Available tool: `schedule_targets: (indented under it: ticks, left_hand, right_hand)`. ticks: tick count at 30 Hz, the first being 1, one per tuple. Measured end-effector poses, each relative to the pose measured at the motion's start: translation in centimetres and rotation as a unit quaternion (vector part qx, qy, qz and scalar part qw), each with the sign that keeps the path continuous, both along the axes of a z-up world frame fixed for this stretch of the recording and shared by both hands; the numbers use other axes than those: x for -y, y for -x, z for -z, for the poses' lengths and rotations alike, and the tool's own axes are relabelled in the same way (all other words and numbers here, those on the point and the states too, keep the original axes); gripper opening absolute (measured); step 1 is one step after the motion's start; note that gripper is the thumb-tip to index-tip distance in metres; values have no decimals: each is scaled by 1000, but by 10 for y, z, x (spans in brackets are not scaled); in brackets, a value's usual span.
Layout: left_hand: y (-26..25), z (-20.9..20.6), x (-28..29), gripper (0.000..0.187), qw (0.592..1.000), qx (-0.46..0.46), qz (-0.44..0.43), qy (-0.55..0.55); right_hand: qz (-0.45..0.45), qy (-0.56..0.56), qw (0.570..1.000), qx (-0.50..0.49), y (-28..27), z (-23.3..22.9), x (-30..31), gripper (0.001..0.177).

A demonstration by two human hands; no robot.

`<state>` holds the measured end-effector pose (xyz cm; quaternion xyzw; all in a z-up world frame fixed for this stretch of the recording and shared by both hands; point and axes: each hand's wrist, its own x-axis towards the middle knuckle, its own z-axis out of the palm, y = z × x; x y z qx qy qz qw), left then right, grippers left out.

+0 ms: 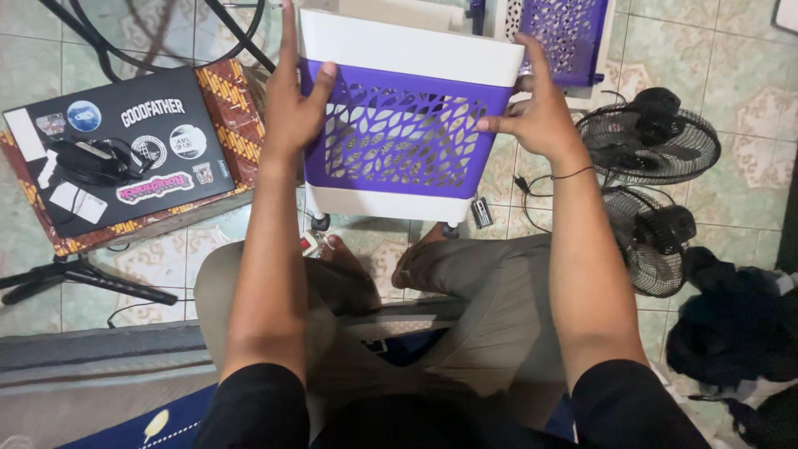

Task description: The person assembles a plastic storage basket by snapping together purple side panels and a white base. The person repeatedly attaches and detaches the side panels to fit them into the base, handling the components by hand.

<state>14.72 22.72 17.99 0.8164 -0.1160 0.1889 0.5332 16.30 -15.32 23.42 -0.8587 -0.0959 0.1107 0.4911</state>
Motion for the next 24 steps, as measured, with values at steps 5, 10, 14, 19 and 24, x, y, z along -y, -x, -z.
schedule_targets:
  ticks: [5,10,14,19,24]
  left_hand:
    - [-5,-4,-10,86,997,-44,63,-11]
    - [-6,-7,-9,87,991,-90,83,62]
    - [-8,-10,1,84,983,-101,53,144]
    - [-17,-8,24,85,924,-253,-155,242]
    - [-13,-16,34,70,903,-229,-225,286]
  right_hand:
    - [33,-20,999,10,-1,4,0,114]
    - [59,-1,998,0,2,0,-8,108]
    - [28,-33,999,3,6,-7,-6,103]
    - [104,-75,977,-168,1,-17,6,64]
    - [134,-47,952,-272,-8,-9,3,71]
